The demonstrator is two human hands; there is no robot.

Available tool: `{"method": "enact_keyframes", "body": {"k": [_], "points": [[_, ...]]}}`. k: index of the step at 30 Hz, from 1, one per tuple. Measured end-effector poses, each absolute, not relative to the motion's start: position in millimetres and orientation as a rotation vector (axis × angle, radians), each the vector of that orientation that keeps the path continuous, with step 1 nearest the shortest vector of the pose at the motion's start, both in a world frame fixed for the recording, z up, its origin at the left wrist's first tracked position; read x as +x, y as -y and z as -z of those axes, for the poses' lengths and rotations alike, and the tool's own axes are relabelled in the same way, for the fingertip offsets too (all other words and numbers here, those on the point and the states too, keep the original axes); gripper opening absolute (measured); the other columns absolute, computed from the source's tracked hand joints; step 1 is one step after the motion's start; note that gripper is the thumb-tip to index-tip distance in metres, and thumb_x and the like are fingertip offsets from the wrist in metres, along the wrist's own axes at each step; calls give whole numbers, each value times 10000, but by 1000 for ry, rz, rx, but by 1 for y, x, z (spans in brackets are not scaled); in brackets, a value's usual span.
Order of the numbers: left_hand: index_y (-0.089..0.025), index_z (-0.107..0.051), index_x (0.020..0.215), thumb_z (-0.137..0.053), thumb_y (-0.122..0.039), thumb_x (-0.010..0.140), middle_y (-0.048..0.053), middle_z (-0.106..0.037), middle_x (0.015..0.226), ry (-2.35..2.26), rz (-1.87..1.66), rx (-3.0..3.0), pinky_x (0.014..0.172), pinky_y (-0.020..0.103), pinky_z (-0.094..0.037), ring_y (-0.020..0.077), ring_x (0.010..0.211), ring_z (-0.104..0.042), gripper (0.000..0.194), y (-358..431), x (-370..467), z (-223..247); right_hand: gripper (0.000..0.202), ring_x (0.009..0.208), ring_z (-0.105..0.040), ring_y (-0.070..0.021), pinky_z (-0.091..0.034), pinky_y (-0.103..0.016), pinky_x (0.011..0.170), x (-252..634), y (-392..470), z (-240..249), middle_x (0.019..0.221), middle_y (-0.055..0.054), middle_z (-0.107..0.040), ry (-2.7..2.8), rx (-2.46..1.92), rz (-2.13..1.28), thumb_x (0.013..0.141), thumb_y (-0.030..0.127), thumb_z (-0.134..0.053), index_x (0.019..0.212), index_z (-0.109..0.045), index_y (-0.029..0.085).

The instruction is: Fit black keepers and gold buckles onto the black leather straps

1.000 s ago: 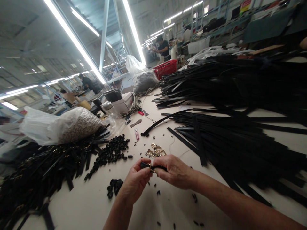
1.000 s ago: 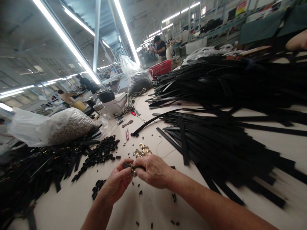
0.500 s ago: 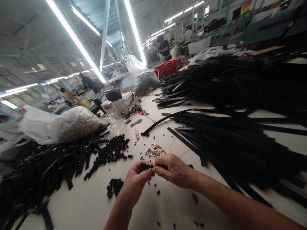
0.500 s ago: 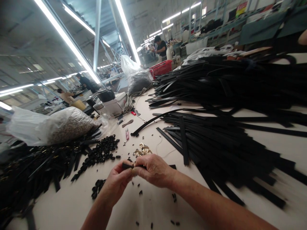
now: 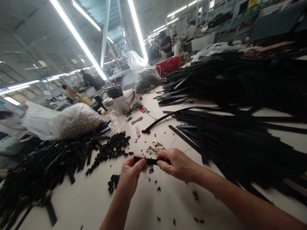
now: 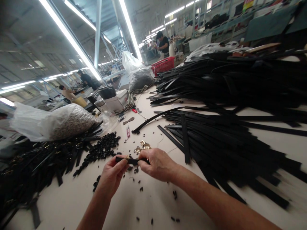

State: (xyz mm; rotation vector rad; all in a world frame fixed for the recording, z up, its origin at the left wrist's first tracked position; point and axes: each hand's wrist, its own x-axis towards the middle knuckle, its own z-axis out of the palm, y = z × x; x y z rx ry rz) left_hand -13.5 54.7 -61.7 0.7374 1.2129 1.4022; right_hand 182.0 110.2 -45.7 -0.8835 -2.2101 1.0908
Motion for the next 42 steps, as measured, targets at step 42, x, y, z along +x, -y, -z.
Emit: {"method": "enact_keyframes", "body": {"k": [42], "points": [[-92, -664, 860, -840, -449, 676, 91, -700, 699, -1192, -1332, 662, 477, 178, -482, 134, 539, -625, 439, -53, -6, 67, 151, 483, -557, -87, -434, -180, 447, 170, -107, 65, 672, -2, -646, 1827, -925, -1605, 826, 260, -551, 768, -634, 147]]}}
